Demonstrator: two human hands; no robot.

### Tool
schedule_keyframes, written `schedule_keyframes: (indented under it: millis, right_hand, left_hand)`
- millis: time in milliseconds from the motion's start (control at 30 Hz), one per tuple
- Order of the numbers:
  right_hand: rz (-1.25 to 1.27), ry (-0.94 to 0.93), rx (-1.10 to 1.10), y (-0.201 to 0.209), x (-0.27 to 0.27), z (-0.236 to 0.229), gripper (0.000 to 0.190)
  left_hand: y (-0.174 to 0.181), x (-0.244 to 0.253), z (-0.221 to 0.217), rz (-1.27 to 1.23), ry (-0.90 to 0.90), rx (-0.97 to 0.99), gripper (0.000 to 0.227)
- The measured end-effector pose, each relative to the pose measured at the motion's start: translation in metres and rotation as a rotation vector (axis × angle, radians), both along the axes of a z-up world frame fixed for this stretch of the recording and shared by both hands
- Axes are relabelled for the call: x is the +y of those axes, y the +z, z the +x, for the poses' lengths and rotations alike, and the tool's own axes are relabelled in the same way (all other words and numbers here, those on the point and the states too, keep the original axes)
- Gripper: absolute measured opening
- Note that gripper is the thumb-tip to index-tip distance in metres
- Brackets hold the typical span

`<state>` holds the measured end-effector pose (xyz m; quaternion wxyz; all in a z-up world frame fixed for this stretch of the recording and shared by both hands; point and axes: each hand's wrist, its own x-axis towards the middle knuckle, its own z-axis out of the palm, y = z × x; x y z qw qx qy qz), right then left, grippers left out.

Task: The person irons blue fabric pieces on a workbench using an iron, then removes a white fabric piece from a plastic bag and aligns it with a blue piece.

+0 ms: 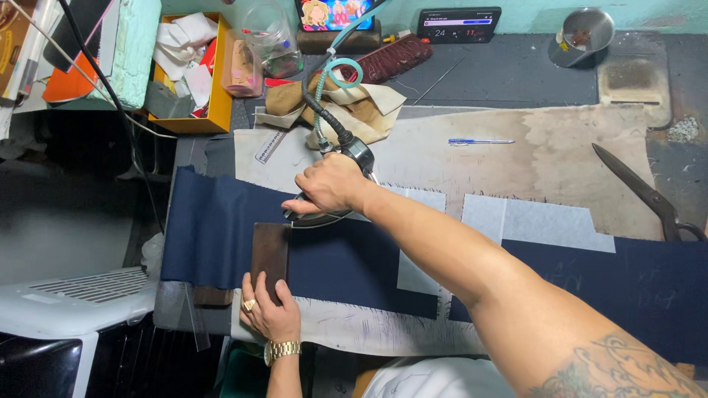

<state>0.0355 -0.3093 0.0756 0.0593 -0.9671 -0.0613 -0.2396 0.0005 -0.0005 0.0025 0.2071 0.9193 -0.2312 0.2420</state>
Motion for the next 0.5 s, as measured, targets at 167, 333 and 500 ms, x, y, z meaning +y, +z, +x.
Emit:
schedule_keyframes:
  millis: [167,333,500]
  right_hand:
    - [-0.013,-0.006,0.001,0.0002,-0.0001,0.0000,0.071]
    - [0.004,-0.007,0.013,0.0001,0.0002,-0.0003,0.070]
    - [-0.002,-0.011,-0.003,-0.0026,0.0002,0.0008,0.069]
  left_hand:
    - [-0.0017,0.0005,-0.0001,0.003,0.005,0.020,0.034]
    - [0.0000,-0.0008,-0.0004,-0.005,0.005,0.001,0.033]
    - [-0.0005,-0.0005,0.0000,0.000,0.004,0.002,0.033]
